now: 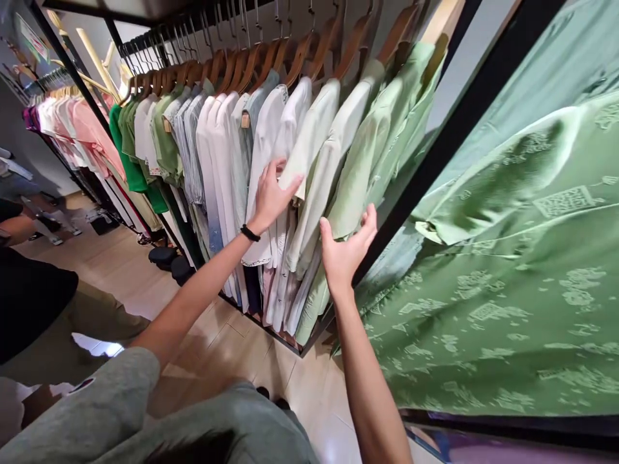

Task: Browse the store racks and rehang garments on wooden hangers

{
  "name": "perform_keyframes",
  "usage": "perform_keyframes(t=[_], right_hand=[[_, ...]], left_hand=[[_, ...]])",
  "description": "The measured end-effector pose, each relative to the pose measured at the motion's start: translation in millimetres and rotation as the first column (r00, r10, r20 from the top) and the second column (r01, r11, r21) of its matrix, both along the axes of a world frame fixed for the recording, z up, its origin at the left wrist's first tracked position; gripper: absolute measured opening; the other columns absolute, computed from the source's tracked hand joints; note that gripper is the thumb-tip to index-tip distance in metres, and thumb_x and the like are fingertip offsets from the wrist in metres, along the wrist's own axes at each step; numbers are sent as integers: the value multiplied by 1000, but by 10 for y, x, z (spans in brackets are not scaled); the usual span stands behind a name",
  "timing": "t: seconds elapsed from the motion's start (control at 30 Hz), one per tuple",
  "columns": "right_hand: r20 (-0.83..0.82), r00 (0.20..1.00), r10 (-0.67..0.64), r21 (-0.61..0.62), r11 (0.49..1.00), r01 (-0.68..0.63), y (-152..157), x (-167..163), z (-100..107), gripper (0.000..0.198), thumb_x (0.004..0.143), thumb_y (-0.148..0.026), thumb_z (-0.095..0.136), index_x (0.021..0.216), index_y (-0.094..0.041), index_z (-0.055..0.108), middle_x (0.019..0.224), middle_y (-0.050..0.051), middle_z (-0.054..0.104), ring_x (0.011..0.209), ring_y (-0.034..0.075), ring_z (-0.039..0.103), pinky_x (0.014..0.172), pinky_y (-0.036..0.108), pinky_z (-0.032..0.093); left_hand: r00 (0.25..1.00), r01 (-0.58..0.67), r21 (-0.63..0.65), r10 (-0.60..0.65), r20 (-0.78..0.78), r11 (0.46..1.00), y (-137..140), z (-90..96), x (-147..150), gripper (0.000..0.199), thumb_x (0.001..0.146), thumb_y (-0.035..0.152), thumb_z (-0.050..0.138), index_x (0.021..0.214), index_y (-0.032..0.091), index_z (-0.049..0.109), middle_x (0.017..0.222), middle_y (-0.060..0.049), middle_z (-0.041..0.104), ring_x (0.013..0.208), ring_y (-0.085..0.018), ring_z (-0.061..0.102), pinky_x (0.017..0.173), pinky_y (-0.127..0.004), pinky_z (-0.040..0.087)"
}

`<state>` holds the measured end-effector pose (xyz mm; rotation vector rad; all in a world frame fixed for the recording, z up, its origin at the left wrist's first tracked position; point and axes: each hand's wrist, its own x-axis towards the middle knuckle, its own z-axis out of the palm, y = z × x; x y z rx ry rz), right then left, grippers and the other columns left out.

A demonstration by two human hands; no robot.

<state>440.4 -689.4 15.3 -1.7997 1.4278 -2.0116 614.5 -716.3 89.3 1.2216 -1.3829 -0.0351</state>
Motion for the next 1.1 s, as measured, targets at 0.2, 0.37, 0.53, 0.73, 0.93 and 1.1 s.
perform_keyframes(t=[0.2,0.37,0.53,0.73,0.93,1.1], right_hand=[[-61,977,-203,33,978,206,-22,-251,83,28,89,-41,43,95,-19,59,84,8,62,78,26,60,79,42,49],[-42,959,-282,31,959,283,109,-409,106,25,92,-41,44,95,-20,57,83,8,59,75,26,58,79,43,48],[-36,967,-253,65,965,255,141,-453,122,34,95,-55,43,92,-22,51,79,5,55,71,25,55,76,42,47],[-106,984,-141,115,982,153,167,-423,149,28,90,-53,48,86,-25,45,75,3,52,70,24,53,76,41,46],[-152,988,16,64,998,-6,78,-295,201,26,84,-47,51,93,-23,48,97,10,58,99,29,59,95,46,46],[-158,987,-19,206,977,52,-35,-231,222,33,74,-48,56,88,-26,35,85,8,52,84,30,57,83,46,46]], left_hand=[[985,-161,69,165,-59,985,-160,58,417,17,101,25,62,87,21,55,89,-5,66,99,-27,68,90,-34,47],[973,-205,12,205,-103,979,-200,35,655,20,102,23,59,85,22,49,84,-4,63,94,-25,67,89,-33,46],[979,-179,-35,174,-107,983,-219,25,670,23,104,32,59,85,23,48,79,-2,60,87,-24,66,84,-33,47],[999,32,-5,-33,-10,999,-81,7,450,29,104,46,57,89,22,51,87,-4,65,76,-20,65,77,-31,47],[985,171,193,-168,-32,966,-111,-114,-200,56,85,49,82,117,19,47,111,-20,71,96,-31,70,78,-37,50],[990,61,342,-102,102,938,-302,-155,-375,30,92,35,76,107,21,55,108,-21,72,103,-36,71,82,-43,50]])
